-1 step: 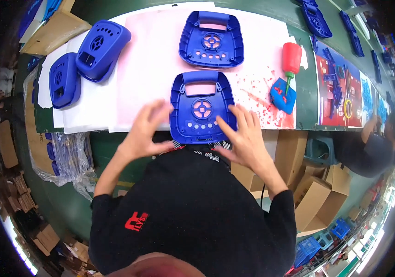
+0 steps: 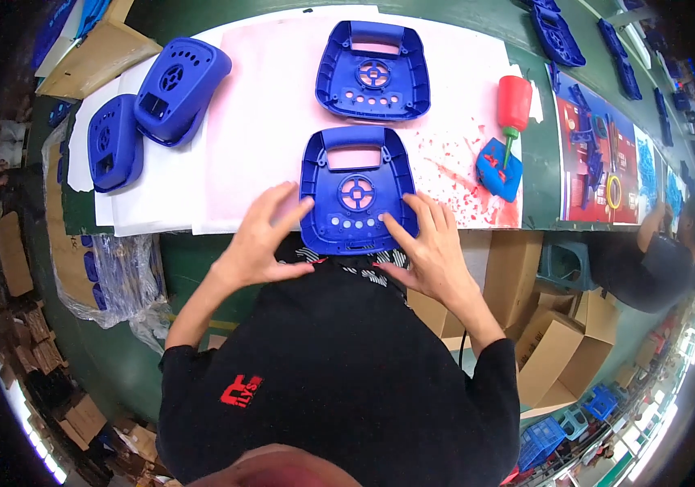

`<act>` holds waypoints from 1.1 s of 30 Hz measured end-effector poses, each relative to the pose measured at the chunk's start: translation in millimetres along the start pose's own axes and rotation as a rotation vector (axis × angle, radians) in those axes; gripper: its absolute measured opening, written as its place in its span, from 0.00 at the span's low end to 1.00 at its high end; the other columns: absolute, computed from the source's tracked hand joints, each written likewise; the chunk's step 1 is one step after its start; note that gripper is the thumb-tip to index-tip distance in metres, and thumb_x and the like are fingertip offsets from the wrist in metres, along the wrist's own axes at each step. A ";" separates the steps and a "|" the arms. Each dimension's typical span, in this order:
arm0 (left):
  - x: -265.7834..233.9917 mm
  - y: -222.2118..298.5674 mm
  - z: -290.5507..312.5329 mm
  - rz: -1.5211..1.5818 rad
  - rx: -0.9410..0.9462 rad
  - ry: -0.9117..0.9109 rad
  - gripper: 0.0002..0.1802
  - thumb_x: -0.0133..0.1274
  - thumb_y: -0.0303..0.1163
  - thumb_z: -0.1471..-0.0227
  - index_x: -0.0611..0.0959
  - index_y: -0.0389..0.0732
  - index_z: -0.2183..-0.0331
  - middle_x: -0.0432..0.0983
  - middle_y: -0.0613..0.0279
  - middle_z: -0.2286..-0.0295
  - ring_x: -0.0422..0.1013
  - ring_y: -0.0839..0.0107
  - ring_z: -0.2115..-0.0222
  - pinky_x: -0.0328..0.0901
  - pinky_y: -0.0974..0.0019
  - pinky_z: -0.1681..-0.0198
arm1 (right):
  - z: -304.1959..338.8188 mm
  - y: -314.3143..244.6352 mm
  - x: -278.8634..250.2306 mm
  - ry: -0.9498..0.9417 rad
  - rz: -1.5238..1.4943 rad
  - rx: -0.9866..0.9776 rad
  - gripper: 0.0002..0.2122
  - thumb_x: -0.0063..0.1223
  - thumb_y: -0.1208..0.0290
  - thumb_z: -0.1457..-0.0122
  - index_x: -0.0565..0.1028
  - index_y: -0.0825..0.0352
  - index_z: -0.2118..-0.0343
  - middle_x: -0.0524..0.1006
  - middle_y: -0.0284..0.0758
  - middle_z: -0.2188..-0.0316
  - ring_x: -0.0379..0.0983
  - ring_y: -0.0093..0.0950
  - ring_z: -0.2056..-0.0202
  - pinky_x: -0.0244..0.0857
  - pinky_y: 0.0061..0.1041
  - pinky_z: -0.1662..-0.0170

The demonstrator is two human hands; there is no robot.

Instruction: The person assembles blue plastic electronic housings by applying adhesive from a bottle and attaching small electronic components by hand.

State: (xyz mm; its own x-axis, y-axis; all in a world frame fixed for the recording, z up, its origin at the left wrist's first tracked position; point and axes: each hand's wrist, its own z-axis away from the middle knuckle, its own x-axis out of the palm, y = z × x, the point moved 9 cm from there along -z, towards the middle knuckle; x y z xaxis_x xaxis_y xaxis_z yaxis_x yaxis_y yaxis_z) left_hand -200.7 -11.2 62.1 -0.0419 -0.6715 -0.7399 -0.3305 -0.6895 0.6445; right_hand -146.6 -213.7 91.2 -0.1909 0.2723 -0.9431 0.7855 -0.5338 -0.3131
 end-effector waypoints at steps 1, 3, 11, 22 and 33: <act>9.1 6.3 -1.0 -0.057 0.055 -0.039 0.40 0.69 0.45 0.61 0.76 0.41 0.47 0.65 0.37 0.46 0.60 0.43 0.42 0.52 0.42 0.37 | 12.5 8.5 10.7 -0.023 -0.015 0.038 0.27 0.67 0.68 0.56 0.75 0.64 0.49 0.70 0.44 0.51 0.67 0.43 0.50 0.61 0.42 0.49; 20.9 -1.4 1.6 -0.108 0.063 -0.019 0.38 0.69 0.45 0.61 0.77 0.41 0.48 0.64 0.37 0.45 0.60 0.43 0.41 0.51 0.40 0.37 | 18.4 12.7 22.2 -0.040 -0.046 0.061 0.27 0.68 0.69 0.58 0.76 0.64 0.51 0.71 0.42 0.52 0.68 0.42 0.50 0.62 0.41 0.49; 1.0 -19.6 -59.5 -0.125 0.038 -0.063 0.32 0.68 0.39 0.61 0.79 0.41 0.52 0.62 0.38 0.43 0.58 0.44 0.39 0.48 0.39 0.35 | -22.4 43.6 3.9 0.025 -0.080 0.084 0.22 0.67 0.72 0.59 0.78 0.65 0.57 0.74 0.37 0.60 0.70 0.38 0.57 0.66 0.38 0.54; -48.1 -165.7 -272.3 0.119 -0.074 -0.082 0.29 0.71 0.27 0.70 0.85 0.38 0.58 0.69 0.47 0.46 0.69 0.52 0.47 0.65 0.57 0.43 | -205.5 183.1 -9.9 0.110 0.114 -0.048 0.19 0.65 0.71 0.55 0.78 0.66 0.57 0.74 0.38 0.63 0.71 0.39 0.59 0.69 0.36 0.57; -144.8 -164.7 -309.2 -0.119 -0.206 0.473 0.19 0.60 0.30 0.51 0.82 0.38 0.55 0.75 0.49 0.50 0.67 0.54 0.44 0.62 0.58 0.41 | -303.0 203.8 -36.5 0.405 0.298 -0.041 0.19 0.61 0.65 0.47 0.77 0.62 0.51 0.75 0.41 0.57 0.62 0.51 0.42 0.53 0.61 0.41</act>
State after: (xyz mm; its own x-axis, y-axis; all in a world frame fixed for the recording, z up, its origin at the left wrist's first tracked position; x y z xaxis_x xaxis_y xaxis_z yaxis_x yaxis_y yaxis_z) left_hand 151.3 115.6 122.8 0.4304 -0.6015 -0.6731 -0.1128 -0.7757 0.6210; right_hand 198.8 -89.8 95.7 0.2824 0.4059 -0.8692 0.7954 -0.6056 -0.0244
